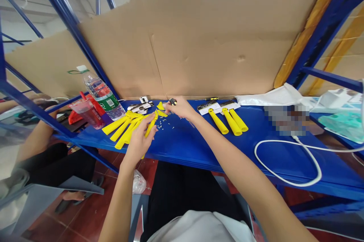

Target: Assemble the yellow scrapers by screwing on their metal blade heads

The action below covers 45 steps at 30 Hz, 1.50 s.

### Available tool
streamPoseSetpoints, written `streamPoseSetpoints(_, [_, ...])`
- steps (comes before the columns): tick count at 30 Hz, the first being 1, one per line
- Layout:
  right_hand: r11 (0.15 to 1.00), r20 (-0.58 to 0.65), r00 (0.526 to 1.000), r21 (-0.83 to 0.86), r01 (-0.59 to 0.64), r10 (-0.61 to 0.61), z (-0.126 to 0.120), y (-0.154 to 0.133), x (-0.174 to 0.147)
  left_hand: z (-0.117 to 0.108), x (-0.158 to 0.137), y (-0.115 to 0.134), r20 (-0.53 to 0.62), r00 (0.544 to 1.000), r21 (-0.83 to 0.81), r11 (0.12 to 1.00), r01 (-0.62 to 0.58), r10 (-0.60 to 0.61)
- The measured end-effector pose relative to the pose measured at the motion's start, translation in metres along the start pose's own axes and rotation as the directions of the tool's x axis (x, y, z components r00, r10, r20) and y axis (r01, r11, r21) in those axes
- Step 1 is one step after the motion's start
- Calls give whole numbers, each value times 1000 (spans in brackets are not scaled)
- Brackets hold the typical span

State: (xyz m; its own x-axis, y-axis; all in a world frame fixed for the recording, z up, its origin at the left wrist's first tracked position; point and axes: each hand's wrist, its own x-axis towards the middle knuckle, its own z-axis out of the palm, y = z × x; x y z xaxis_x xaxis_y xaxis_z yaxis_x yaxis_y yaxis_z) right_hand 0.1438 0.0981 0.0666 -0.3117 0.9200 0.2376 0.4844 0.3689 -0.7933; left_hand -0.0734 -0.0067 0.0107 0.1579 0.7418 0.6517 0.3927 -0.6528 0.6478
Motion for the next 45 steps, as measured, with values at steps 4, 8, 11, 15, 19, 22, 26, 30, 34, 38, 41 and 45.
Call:
streamPoseSetpoints(4, [853, -32, 996, -519, 50, -78, -8, 26, 9, -3, 0, 15, -83, 976, -616, 780, 109, -202])
streamPoseSetpoints(8, [824, 126, 992, -561, 84, -16, -10, 51, 14, -7, 0, 23, -74, 938, -852, 510, 117, -338])
streamPoseSetpoints(11, [821, 185, 982, -564, 83, 27, -9, 61, 17, -9, 0, 20, -60, 916, -885, 446, 136, -398])
streamPoseSetpoints(15, [843, 194, 979, -536, 46, 70, -12, 65, 17, -12, -1, 16, -59, 915, -888, 441, 135, -399])
streamPoseSetpoints(19, [881, 245, 962, -474, 13, 118, -17, 65, 16, -13, -1, 16, -40, 919, -897, 420, 140, -392])
streamPoseSetpoints(22, [887, 270, 955, -462, 14, 126, -21, 65, 16, -13, 0, 15, -29, 919, -900, 410, 148, -394])
streamPoseSetpoints(26, [880, 276, 956, -472, 45, 98, -22, 67, 17, -11, 1, 15, -18, 921, -903, 402, 151, -388])
streamPoseSetpoints(30, [866, 258, 966, -490, 102, 32, -18, 67, 17, -6, 1, 15, -6, 919, -906, 391, 162, -394])
streamPoseSetpoints(34, [844, 199, 976, -506, 177, -86, -13, 61, 17, -1, 2, 15, 17, 928, -902, 395, 174, -372])
streamPoseSetpoints(38, [822, 113, 972, -520, 233, -204, -7, 54, 20, 1, 1, 16, 39, 933, -871, 445, 206, -357])
streamPoseSetpoints(41, [817, 69, 965, -519, 251, -253, -4, 54, 22, 3, 1, 16, 71, 935, -856, 460, 236, -347])
streamPoseSetpoints(45, [821, 32, 954, -501, 273, -298, -2, 55, 23, 4, 0, 14, 83, 934, -851, 464, 248, -348])
